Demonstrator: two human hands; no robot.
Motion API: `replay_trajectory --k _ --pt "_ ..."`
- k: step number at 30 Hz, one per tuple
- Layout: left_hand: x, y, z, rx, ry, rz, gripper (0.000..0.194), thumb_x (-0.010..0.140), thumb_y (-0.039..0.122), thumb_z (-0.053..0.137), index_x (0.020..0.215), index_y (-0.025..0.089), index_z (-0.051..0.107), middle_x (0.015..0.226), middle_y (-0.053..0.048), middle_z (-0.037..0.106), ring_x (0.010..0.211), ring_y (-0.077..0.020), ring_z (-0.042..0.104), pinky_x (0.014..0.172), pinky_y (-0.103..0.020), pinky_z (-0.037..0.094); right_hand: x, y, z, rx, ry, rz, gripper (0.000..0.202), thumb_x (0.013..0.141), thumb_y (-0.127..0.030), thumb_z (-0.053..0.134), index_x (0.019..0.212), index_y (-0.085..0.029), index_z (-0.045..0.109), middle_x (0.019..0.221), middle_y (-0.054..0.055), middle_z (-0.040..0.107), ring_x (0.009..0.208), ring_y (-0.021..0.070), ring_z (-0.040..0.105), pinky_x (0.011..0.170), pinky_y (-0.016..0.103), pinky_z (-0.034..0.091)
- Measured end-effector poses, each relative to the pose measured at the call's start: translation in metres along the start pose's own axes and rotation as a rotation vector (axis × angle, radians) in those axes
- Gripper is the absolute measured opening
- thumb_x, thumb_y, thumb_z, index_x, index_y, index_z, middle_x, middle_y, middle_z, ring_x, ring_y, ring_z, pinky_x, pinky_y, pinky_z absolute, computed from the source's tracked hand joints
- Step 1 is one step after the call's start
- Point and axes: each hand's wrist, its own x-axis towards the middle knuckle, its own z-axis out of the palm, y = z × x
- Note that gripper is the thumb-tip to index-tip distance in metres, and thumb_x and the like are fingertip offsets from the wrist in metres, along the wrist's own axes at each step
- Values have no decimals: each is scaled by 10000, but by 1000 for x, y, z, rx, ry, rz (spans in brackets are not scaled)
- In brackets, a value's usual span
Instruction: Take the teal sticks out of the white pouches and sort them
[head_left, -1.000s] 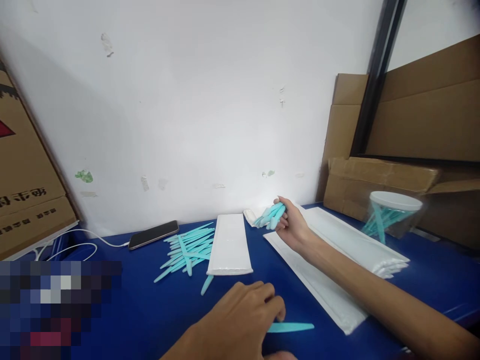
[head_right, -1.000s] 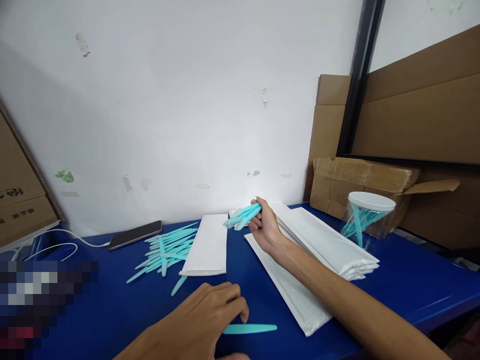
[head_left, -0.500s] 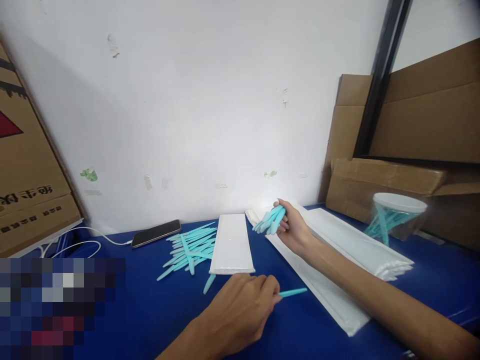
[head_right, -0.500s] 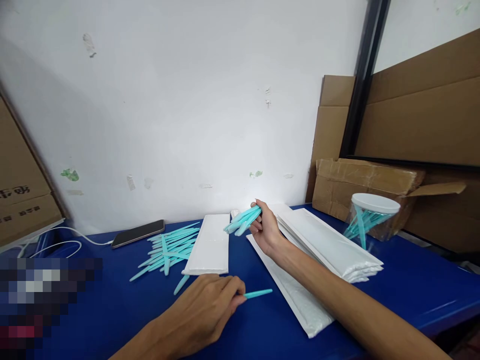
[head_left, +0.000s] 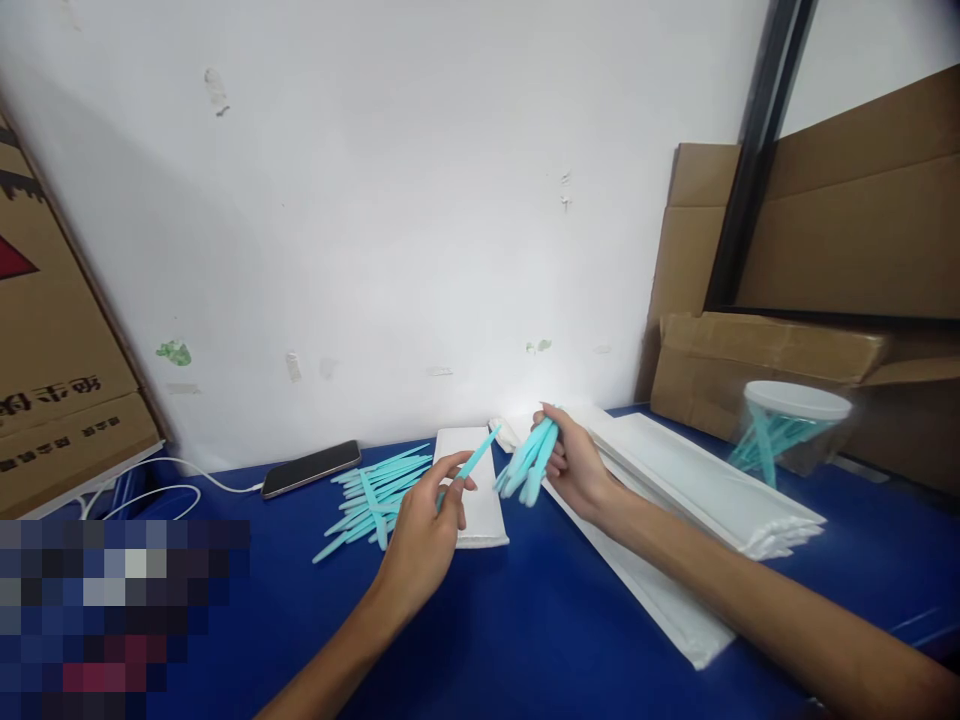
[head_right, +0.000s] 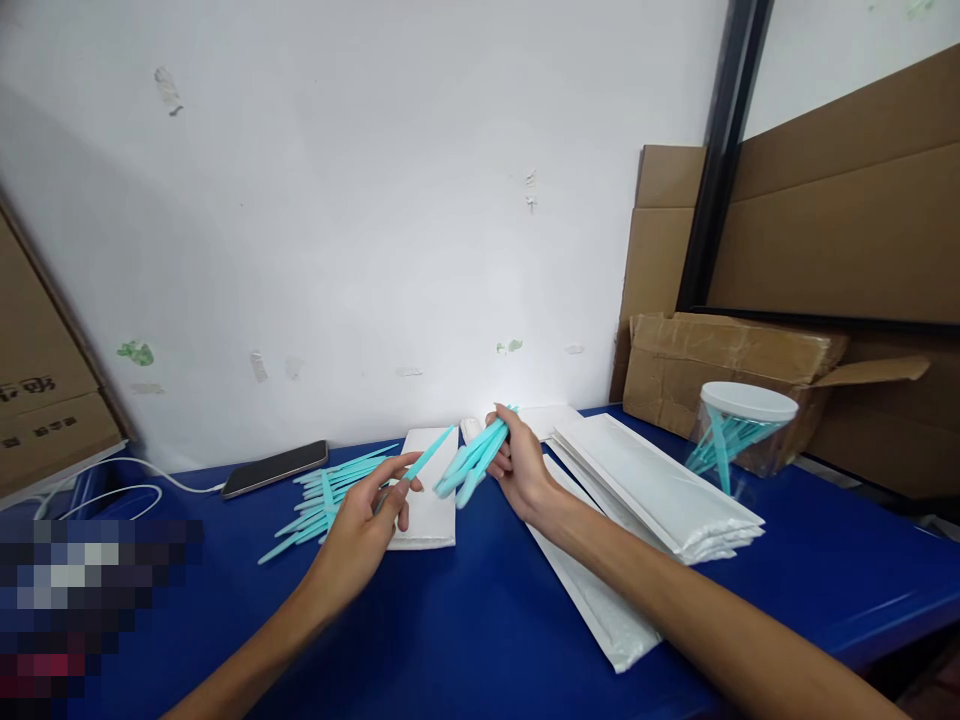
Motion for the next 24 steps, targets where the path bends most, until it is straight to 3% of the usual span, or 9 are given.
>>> replay_trajectory --k 2,7,13,16,19,21,24 --pt "2 -2 4 -120 -24 -15 456 962 438 459 1340 195 535 979 -57 647 648 -130 530 541 -243 411 -7 7 4 -100 -72 -1 321 883 -439 625 702 -194 523 467 -117 221 415 60 148 359 167 218" --pt "-1 10 8 -414 -94 -119 456 913 403 579 1310 180 553 1119 -103 654 928 -190 639 760 -286 518 -20 18 13 -266 -206 20 349 924 -518 551 783 -199 551 474 -110 280 419 69 207 391 180 283" --pt "-6 18 6 -646 -237 -261 487 928 390 566 1378 227 477 972 -84 707 864 -234 698 736 -353 550 -20 29 12 -456 -256 -4 429 949 -580 467 767 -198 539 439 -83 390 395 86 364 421 198 355" --pt "-6 20 7 -611 -250 -266 470 958 418 501 1373 200 470 886 -71 703 780 -211 699 744 -347 549 -20 32 12 -537 -269 -56 458 950 -599 456 760 -194 554 436 -81 395 395 91 396 420 197 364" --pt "-8 19 10 -471 -284 -187 492 973 505 443 1354 195 479 948 -69 686 674 -157 662 665 -285 530 -22 33 13 -619 -281 -133 460 953 -598 450 770 -195 573 434 -76 418 382 98 412 399 203 364" --pt "-11 16 13 -326 -323 -155 542 950 534 488 1393 227 434 944 -45 666 612 -129 616 561 -236 479 -24 34 13 -672 -266 -150 465 957 -595 440 753 -198 570 463 -56 474 394 110 457 395 213 366" --pt "-14 10 15 -161 -330 -121 607 917 453 570 1445 243 358 791 19 613 534 -105 517 500 -210 416 -26 38 12 -746 -186 -191 463 955 -586 457 723 -200 568 528 -39 514 429 112 480 402 219 353"
